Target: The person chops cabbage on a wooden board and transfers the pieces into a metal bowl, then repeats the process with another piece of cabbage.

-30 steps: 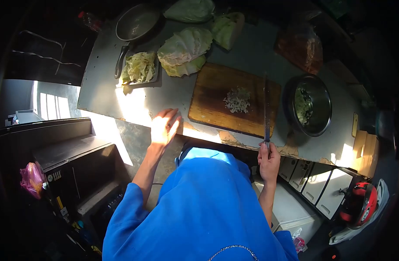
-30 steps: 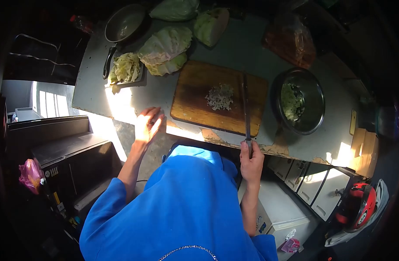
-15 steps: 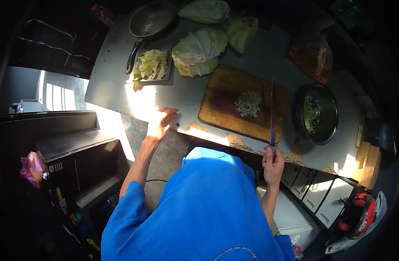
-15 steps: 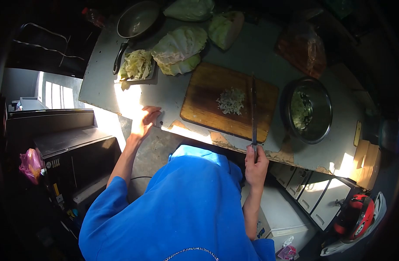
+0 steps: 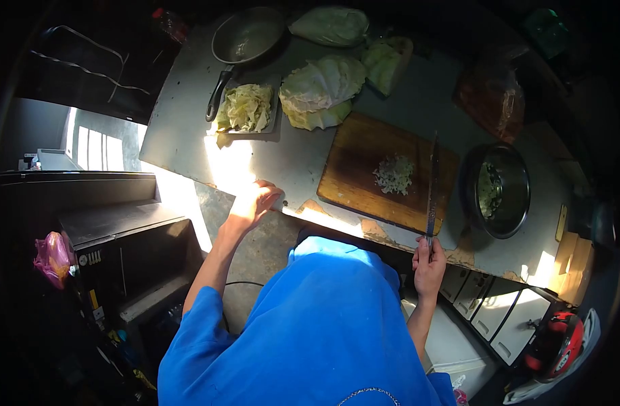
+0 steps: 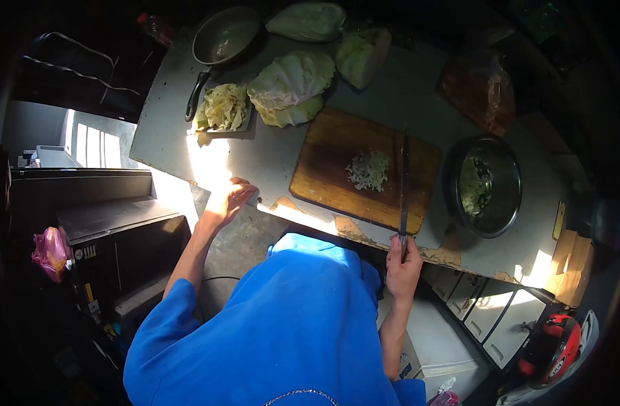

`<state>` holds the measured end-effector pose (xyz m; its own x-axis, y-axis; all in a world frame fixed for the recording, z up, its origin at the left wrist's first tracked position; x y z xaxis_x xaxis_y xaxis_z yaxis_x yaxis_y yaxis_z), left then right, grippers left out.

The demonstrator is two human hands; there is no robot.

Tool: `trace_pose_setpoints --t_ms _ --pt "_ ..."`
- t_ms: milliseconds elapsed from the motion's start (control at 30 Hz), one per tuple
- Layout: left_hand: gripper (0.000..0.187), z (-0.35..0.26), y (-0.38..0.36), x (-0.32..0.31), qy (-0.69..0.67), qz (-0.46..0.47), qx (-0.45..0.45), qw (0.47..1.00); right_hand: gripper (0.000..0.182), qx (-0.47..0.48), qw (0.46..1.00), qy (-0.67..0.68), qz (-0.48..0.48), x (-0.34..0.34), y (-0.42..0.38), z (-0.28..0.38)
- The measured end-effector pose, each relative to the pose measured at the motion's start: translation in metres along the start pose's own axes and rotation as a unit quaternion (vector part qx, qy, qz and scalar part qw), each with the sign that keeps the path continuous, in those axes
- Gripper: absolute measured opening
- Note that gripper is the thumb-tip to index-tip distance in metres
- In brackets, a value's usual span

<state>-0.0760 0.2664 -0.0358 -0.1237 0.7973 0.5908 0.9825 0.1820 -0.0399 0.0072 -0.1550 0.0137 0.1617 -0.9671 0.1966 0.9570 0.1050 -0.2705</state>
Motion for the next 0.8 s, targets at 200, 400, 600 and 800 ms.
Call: trace_pose_setpoints --t_ms 200,400,600,800 --pt "0.023 -0.011 0.034 0.030 0.097 0.050 0.030 0.994 0.024 -0.013 1.000 -0.018 0.004 0.002 0.001 0.001" --pt "0.023 0.002 0.043 0.022 -0.028 -0.010 0.118 0.993 0.027 0.008 0.999 -0.033 -0.013 0.007 0.004 0.008" --pt "0.031 -0.008 0.018 -0.036 -0.363 0.069 0.251 0.895 0.030 0.009 0.999 -0.044 -0.027 0.015 -0.005 -0.006" --pt "0.036 -0.015 0.007 -0.049 -0.356 0.061 0.274 0.891 0.027 -0.011 0.999 -0.009 -0.042 0.020 -0.009 -0.010"
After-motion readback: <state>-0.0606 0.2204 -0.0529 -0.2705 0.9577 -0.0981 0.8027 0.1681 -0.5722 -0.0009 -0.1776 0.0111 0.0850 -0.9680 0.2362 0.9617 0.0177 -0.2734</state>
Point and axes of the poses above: each hand's wrist, its own y-axis towards the middle knuckle, its own x-axis out of the back of the hand, z = x × y, the point moved 5 cm from there along y, towards the middle knuckle, and after that the axes turned 5 degrees about x, right-handed, at the moved point
